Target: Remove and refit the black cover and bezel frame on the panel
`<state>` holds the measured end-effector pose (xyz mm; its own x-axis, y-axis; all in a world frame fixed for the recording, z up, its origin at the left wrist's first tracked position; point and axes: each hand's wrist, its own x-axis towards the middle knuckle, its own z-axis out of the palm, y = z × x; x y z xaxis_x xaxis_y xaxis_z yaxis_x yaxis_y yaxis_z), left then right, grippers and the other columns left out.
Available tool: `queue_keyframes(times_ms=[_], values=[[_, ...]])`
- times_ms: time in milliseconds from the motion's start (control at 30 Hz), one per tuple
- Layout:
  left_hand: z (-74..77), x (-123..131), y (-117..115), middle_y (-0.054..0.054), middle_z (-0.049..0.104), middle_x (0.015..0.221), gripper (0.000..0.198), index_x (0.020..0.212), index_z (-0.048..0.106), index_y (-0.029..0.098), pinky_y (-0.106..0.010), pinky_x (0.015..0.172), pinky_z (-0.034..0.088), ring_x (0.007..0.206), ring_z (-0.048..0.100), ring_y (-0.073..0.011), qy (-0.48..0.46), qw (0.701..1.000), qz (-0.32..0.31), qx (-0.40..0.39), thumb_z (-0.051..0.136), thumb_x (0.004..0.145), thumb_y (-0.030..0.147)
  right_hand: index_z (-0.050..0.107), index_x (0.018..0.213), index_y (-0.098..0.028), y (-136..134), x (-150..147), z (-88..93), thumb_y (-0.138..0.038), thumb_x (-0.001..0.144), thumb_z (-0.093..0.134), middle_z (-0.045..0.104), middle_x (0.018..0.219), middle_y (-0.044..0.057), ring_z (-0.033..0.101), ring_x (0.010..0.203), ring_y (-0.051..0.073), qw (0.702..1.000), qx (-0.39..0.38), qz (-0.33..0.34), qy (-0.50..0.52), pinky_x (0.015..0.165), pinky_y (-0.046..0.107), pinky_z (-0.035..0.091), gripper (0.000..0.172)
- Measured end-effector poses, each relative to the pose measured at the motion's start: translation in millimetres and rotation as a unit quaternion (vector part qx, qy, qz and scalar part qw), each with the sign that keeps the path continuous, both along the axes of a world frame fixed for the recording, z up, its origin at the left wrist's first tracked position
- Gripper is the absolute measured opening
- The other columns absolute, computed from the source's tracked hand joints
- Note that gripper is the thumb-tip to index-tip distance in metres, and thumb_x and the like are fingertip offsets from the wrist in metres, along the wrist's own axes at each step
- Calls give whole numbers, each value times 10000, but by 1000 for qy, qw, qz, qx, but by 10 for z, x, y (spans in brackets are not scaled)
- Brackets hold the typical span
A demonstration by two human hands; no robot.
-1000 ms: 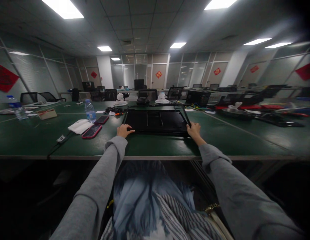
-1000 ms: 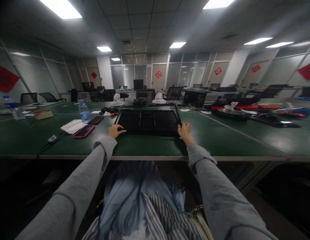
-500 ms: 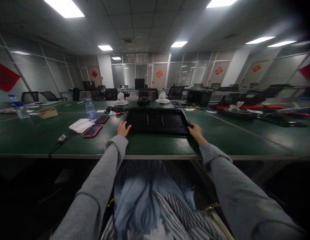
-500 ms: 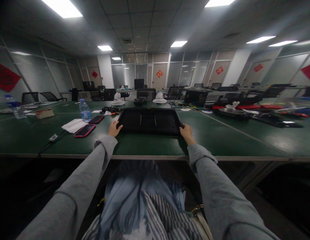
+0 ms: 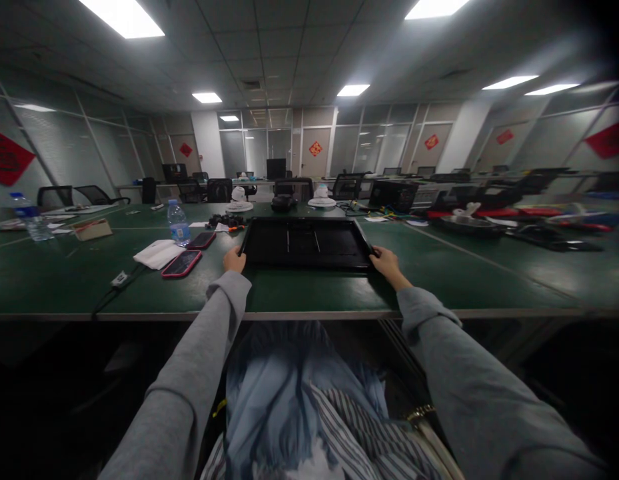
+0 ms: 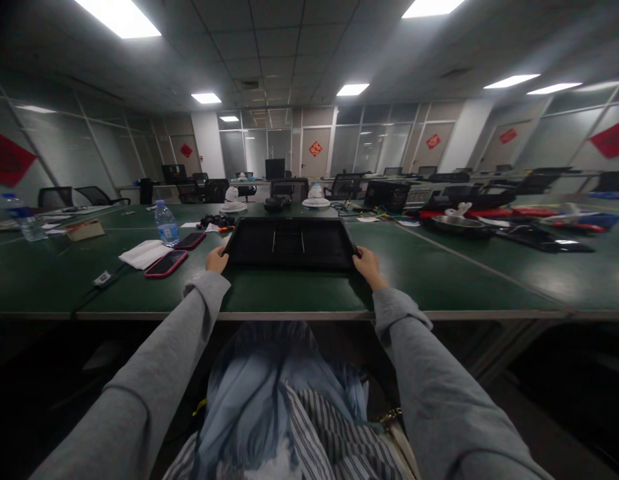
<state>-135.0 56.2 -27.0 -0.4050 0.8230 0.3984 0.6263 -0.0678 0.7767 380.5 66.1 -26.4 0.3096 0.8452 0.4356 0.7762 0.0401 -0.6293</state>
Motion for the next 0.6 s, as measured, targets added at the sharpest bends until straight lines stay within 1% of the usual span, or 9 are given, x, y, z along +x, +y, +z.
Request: queue_keyframes(times_ms=[100,233,400,600], values=[[15,-26,-40,-131,723,1179,339,1126,717,196,-403,1002,455,1171,634,-286,19,999,39,-22,629,804,255,663,1282,-108,5,-60,18,-161,794,555,707,1176,130,655,1107,257,1000,-2,16,-10,1010,371,476,503],[46,-12,-114,-143,742,1084,242,1025,743,198,-418,949,470,1105,654,-306,51,997,42,-45,629,821,262,668,1270,-124,-5,-112,41,-172,804,549,707,1173,131,649,1111,264,1000,10,16,-19,1025,393,470,484],[64,20,-172,-143,730,1119,237,1040,739,214,-414,953,465,1122,646,-304,63,995,46,-55,644,830,271,648,1282,-127,-25,-142,57,-185,816,542,705,1157,138,645,1103,271,1000,-1,-4,-18,1024,408,467,481],[47,-2,-116,-152,717,1151,274,1102,705,209,-417,962,464,1155,635,-306,74,994,41,-66,638,842,264,571,1356,-132,-18,-153,49,-170,856,507,664,1244,154,626,1137,276,999,-19,12,-34,1043,409,444,506]])
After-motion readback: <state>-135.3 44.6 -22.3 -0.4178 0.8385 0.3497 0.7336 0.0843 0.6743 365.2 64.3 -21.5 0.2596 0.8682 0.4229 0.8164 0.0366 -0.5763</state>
